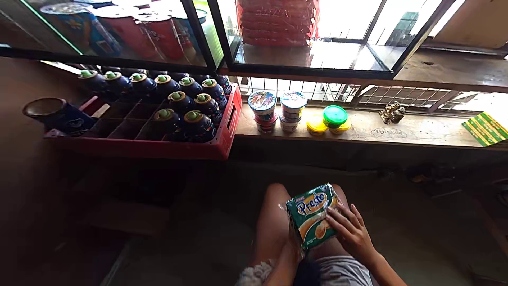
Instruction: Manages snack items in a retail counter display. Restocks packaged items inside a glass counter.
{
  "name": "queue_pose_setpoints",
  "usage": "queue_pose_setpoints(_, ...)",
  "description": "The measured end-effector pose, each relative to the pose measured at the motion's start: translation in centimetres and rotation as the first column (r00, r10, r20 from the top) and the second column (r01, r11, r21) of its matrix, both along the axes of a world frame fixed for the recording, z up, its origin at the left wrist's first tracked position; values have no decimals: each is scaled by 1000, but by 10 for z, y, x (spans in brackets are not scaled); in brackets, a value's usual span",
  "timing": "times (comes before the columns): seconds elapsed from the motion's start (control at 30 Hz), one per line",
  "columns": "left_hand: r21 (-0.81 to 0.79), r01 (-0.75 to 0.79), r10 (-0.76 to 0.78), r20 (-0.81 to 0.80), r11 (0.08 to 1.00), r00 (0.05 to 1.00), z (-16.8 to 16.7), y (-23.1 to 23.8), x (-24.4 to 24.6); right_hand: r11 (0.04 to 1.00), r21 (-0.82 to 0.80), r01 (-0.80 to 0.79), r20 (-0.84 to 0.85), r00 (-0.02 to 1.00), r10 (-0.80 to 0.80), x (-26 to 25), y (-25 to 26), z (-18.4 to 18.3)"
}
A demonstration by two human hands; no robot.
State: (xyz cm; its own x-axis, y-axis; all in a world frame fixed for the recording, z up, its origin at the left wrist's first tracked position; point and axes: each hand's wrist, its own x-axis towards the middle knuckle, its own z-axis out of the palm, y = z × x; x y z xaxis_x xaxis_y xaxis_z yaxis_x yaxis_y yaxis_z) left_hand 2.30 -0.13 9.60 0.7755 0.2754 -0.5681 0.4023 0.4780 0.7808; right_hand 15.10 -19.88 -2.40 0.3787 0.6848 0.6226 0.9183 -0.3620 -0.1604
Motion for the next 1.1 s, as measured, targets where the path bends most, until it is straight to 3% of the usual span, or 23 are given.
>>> queue_pose_setpoints(0.07, 206, 64, -61, -20, 977, 998, -96, -1, 3, 998, 53, -34, 16, 999, 34, 1, 5, 4)
queue_pose_setpoints(0.1, 223, 88, -92, 10, 971, 996, -119, 0, 0, 996, 72, -53, 23, 998, 52, 2, 7, 9)
queue_pose_setpoints(0.17, -14, -123, 124, 173, 992, 977, -111, -3, 2, 989, 113, -94, 35, 995, 90, 4, 10, 22)
queue_pose_setpoints(0.2, -215, -220, 278, 297, 952, 914, -100, -5, 9, 986, 125, -107, 44, 994, 102, 7, 10, 31)
queue_pose_setpoints(0.23, -400, -201, 357, 364, 894, 861, -91, -5, 17, 984, 137, -114, 59, 992, 107, 11, 10, 40)
queue_pose_setpoints(0.3, -581, -110, 378, 362, 806, 852, -87, -7, 29, 981, 160, -109, 105, 990, 93, 18, 10, 58)
queue_pose_setpoints(0.33, -674, -29, 370, 368, 738, 853, -100, -7, 34, 980, 169, -100, 138, 987, 77, 23, 10, 67)
queue_pose_setpoints(0.4, -792, 142, 339, 407, 593, 848, -130, -6, 43, 976, 207, -72, 214, 976, 26, 32, 10, 84)
queue_pose_setpoints(0.53, -775, 194, 276, 430, 602, 860, -143, -9, 52, 929, 370, -15, 266, 960, -90, 45, 8, 105)
queue_pose_setpoints(0.6, -704, 276, 230, 533, 654, 815, -142, -9, 52, 860, 510, 0, 129, 989, -77, 42, 10, 115)
queue_pose_setpoints(0.67, -617, 372, 178, 648, 694, 741, -143, -9, 51, 725, 688, 18, -156, 980, 124, 27, 16, 118)
queue_pose_setpoints(0.73, -567, 455, 148, 722, 686, 676, -145, -9, 51, 557, 806, 198, -471, 785, 402, -8, 28, 113)
queue_pose_setpoints(0.77, -547, 463, 137, 736, 697, 663, -145, -11, 49, 526, 793, 309, -578, 654, 488, -26, 34, 107)
queue_pose_setpoints(0.83, -506, 409, 130, 734, 760, 667, -142, -15, 41, 542, 710, 449, -704, 447, 552, -56, 43, 86)
queue_pose_setpoints(0.87, -480, 370, 119, 723, 795, 680, -141, -17, 37, 565, 669, 482, -742, 391, 545, -68, 46, 73)
queue_pose_setpoints(1.0, -549, 126, 212, 510, 826, 834, -135, -26, 19, 748, 514, 420, -851, 359, 383, -87, 39, 36)
queue_pose_setpoints(1.1, -530, 114, 173, 461, 840, 870, -131, -25, 25, 761, 492, 422, -862, 361, 357, -76, 28, 46)
